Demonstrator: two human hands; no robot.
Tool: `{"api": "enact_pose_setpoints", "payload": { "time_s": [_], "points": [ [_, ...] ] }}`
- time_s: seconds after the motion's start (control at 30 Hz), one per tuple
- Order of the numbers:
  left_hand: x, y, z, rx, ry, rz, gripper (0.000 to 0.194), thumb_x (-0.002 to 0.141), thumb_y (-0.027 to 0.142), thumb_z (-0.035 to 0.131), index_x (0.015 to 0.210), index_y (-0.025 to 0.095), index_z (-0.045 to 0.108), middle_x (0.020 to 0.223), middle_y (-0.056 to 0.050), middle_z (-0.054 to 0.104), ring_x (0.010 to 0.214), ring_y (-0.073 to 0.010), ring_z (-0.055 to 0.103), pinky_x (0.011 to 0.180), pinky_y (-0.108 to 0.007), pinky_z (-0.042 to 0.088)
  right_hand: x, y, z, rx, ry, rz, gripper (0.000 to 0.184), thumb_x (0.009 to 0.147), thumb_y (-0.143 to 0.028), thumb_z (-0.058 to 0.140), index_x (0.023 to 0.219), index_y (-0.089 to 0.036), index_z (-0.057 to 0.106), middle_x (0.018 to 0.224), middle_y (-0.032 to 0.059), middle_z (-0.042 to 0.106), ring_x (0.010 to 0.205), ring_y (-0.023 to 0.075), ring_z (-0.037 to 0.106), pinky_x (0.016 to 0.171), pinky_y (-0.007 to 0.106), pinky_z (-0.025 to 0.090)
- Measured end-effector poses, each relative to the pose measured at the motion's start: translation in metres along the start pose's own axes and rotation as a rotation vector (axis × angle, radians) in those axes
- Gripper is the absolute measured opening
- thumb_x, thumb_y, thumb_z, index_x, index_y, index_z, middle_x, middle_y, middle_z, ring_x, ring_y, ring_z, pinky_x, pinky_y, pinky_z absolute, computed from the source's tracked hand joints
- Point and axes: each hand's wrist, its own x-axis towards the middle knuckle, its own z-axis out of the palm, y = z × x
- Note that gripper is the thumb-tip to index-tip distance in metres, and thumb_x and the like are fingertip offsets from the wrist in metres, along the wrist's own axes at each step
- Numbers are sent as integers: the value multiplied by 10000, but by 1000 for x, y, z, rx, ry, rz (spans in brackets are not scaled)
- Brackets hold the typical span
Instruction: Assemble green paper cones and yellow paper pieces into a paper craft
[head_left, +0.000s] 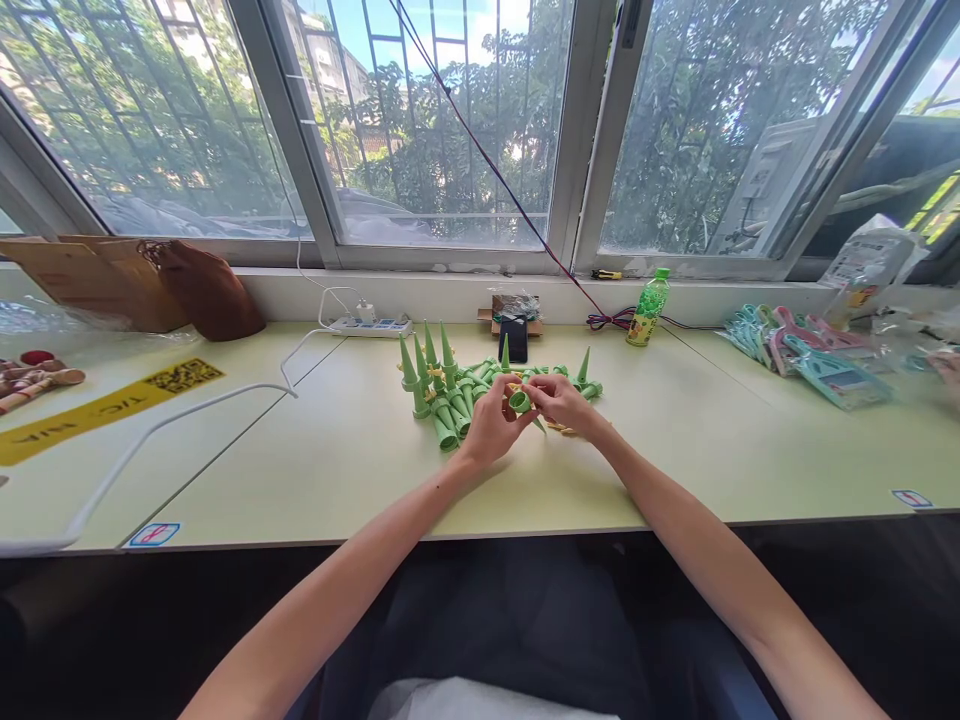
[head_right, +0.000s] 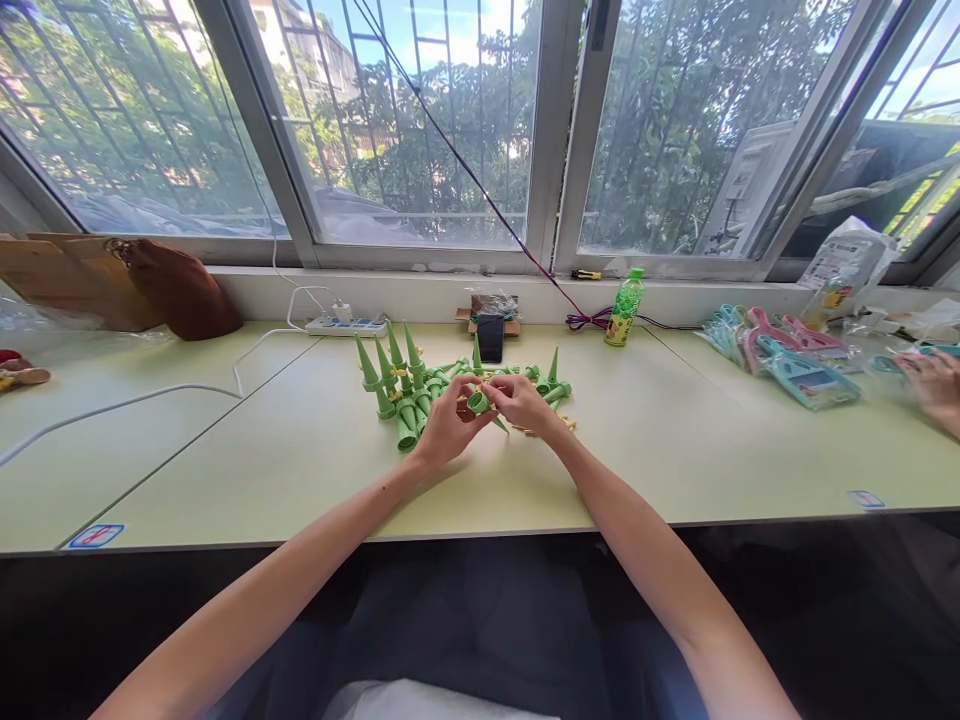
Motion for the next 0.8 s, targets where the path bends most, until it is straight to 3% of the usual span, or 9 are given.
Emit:
{"api": "enact_pose_setpoints", "payload": {
  "time_s": [0.27, 0.8],
  "points": [
    [0, -6, -1, 106, -25, 111, 359, 842, 334, 698, 1132, 224, 518, 794, 44, 495, 548, -75, 386, 546, -210, 332, -1, -1, 0, 74, -11, 32, 425, 870, -587, 608, 715, -195, 554, 466, -77, 367, 372, 78, 323, 369, 234, 279],
    [0, -15, -1, 213, -75, 229, 365, 841, 132, 572, 1192, 228, 553, 1031, -51, 604, 663, -119, 478, 663, -251, 420, 0, 5, -2, 66, -24, 27, 370, 873, -494, 577, 655, -208, 490, 458, -81, 326, 383, 76, 309, 385, 227, 288]
  ]
}}
